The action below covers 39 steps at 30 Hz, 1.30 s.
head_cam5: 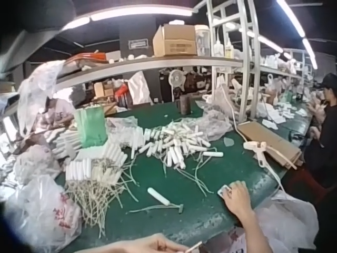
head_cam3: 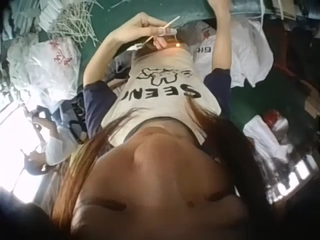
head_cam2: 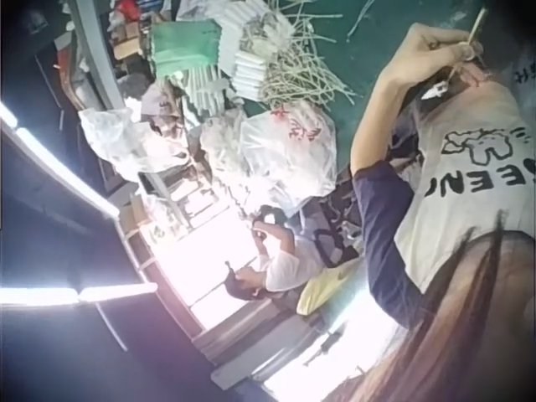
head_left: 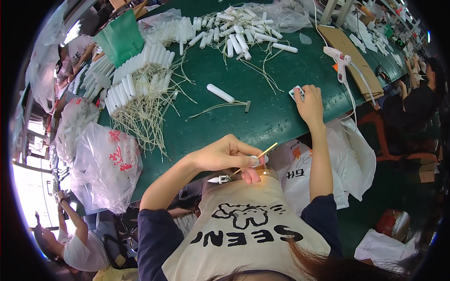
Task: Manually assembling small electronic components by sliding white plastic tubes onto wires with LED lights.
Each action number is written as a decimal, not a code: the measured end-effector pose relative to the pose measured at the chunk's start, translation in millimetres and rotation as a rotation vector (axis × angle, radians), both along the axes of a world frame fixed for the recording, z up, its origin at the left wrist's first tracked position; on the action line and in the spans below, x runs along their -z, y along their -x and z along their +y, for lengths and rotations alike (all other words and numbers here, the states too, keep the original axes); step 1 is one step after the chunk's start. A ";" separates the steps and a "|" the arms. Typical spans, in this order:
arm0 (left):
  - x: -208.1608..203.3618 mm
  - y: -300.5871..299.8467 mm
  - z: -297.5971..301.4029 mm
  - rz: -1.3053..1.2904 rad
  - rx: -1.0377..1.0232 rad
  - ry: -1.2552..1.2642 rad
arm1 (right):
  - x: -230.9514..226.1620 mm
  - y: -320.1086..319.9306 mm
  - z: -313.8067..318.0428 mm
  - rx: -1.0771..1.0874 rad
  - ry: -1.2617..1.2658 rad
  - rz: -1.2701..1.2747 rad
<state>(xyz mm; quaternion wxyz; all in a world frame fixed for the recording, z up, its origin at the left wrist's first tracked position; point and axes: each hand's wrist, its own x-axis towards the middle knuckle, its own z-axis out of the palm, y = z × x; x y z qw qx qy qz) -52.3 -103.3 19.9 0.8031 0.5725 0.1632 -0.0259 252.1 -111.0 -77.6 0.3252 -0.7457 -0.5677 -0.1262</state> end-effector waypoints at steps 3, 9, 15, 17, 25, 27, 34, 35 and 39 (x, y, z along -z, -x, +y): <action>1.4 1.7 -0.5 0.002 -0.024 -0.004 | 7.5 -0.8 4.1 0.041 -0.009 0.022; -2.7 0.7 -0.1 -0.038 -0.055 0.010 | -12.5 14.6 -3.9 -0.051 -0.180 0.111; 0.3 2.5 1.3 -0.039 -0.064 0.012 | -31.6 32.0 -25.1 -0.274 -0.286 0.231; 5.3 3.9 3.0 -0.030 -0.038 0.019 | -34.3 36.1 -31.6 -0.236 -0.268 0.233; 19.9 1.0 10.7 -0.131 -0.151 0.147 | -46.7 99.4 -76.4 -1.006 0.567 0.839; 17.7 1.3 15.9 -0.146 -0.198 0.152 | -34.2 98.1 -80.7 -0.888 0.392 0.928; 51.4 0.8 34.8 0.098 -0.386 -0.745 | -31.7 87.8 -91.3 -0.539 0.176 0.856; 54.0 -0.4 32.0 0.115 -0.447 -0.884 | -35.1 90.2 -90.9 -0.494 0.160 0.828; 49.5 -5.5 27.1 0.135 -0.574 -1.139 | -44.5 97.6 -93.1 -0.492 0.088 0.759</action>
